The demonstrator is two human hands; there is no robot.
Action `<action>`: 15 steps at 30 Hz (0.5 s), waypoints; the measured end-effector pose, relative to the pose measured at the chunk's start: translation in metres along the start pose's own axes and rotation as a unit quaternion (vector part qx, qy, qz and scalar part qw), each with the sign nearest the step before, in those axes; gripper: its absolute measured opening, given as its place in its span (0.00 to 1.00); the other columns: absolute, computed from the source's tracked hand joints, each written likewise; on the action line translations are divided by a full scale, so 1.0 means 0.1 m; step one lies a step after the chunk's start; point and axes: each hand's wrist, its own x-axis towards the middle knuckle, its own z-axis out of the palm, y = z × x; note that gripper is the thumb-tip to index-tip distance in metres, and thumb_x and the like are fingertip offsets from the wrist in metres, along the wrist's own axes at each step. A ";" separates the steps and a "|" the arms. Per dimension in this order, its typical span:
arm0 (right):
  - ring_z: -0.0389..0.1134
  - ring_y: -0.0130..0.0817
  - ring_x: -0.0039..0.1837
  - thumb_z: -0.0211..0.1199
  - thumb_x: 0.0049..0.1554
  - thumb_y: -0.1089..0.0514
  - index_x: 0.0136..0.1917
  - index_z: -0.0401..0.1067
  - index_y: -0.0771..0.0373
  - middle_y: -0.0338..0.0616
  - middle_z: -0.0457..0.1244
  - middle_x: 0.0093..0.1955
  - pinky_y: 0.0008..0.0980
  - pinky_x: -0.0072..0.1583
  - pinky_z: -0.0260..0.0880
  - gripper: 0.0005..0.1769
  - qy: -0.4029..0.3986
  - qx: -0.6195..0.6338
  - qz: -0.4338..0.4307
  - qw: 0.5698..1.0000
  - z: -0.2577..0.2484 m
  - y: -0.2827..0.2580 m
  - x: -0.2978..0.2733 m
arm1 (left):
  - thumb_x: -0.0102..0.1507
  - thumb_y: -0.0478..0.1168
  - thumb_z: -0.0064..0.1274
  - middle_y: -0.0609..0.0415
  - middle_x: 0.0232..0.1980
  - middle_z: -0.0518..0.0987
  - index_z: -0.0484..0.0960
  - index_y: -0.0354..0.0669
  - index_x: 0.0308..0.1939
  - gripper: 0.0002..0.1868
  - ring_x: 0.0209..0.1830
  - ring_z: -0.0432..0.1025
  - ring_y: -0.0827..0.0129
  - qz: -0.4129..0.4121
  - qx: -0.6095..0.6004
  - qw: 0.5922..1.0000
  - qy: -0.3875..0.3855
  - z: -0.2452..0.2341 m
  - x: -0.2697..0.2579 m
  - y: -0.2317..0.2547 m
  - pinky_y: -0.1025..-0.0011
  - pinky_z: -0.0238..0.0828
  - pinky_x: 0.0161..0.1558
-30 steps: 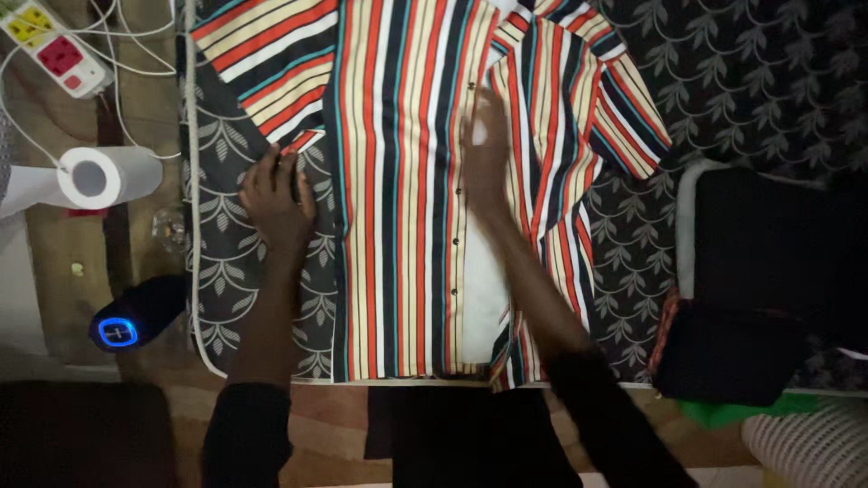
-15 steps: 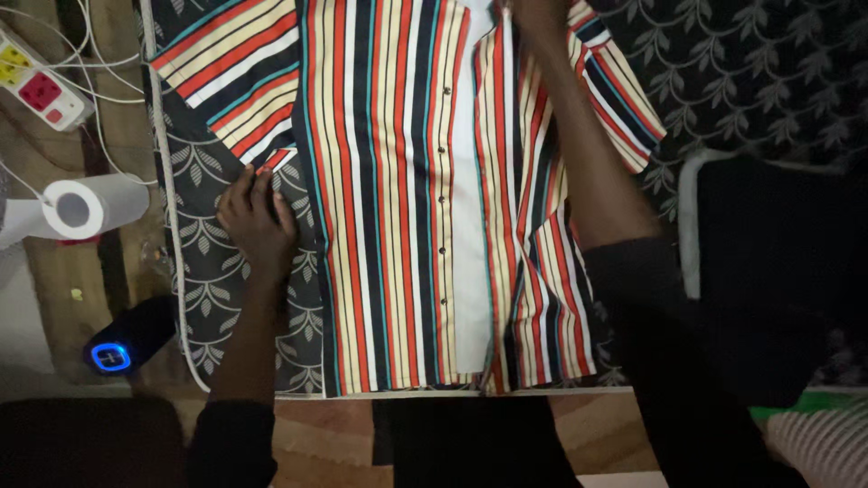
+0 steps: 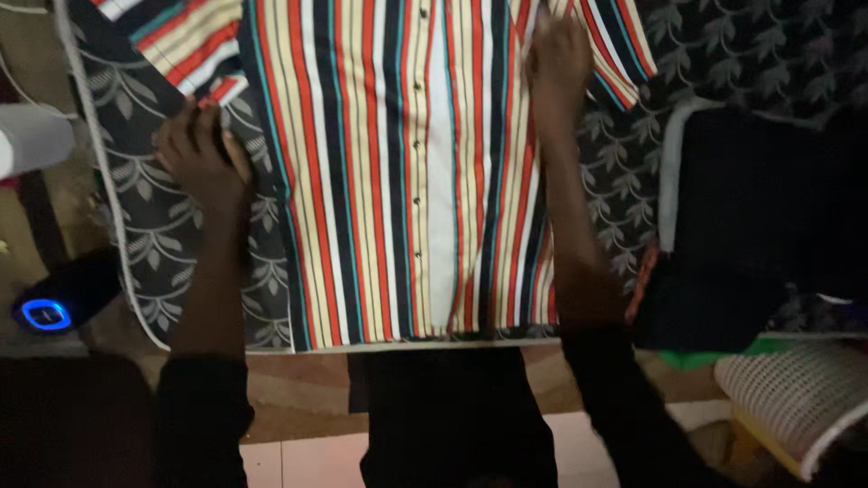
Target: The person folds a striped short-sleeve shirt and a white sleeveless top on a patterned mattress. They smooth each garment, fold sleeves and sides, then fold the body into a compact rectangle and place it aside.
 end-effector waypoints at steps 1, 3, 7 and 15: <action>0.60 0.31 0.38 0.53 0.68 0.56 0.53 0.66 0.59 0.41 0.60 0.40 0.30 0.38 0.62 0.05 0.014 0.087 0.045 0.995 -0.24 0.04 -0.61 | 0.77 0.40 0.45 0.42 0.73 0.69 0.78 0.39 0.68 0.17 0.70 0.62 0.45 0.017 0.000 1.000 0.024 0.02 0.02 -0.02 0.45 0.57 0.70; 0.54 0.28 0.36 0.57 0.72 0.57 0.50 0.65 0.60 0.37 0.55 0.38 0.30 0.38 0.57 0.07 0.059 0.102 0.132 0.984 -0.84 0.10 -1.56 | 0.78 0.40 0.45 0.42 0.72 0.70 0.78 0.39 0.67 0.17 0.70 0.63 0.45 0.036 -0.009 0.998 0.050 0.06 0.07 0.00 0.46 0.58 0.69; 0.55 0.29 0.38 0.58 0.72 0.54 0.50 0.66 0.62 0.38 0.56 0.39 0.31 0.40 0.58 0.11 0.075 -0.153 0.248 0.954 -1.49 0.14 -3.28 | 0.78 0.40 0.45 0.42 0.69 0.72 0.78 0.38 0.66 0.15 0.65 0.65 0.49 -0.009 -0.125 0.991 0.039 -0.16 0.19 0.05 0.51 0.63 0.64; 0.56 0.30 0.42 0.61 0.71 0.48 0.49 0.67 0.68 0.41 0.57 0.40 0.34 0.46 0.59 0.19 0.004 -0.200 0.336 0.920 -1.79 -0.32 -4.13 | 0.73 0.40 0.43 0.44 0.61 0.77 0.76 0.35 0.64 0.19 0.34 0.70 0.61 -0.168 -0.137 0.950 -0.227 -0.18 -1.25 2.07 0.61 0.70 0.33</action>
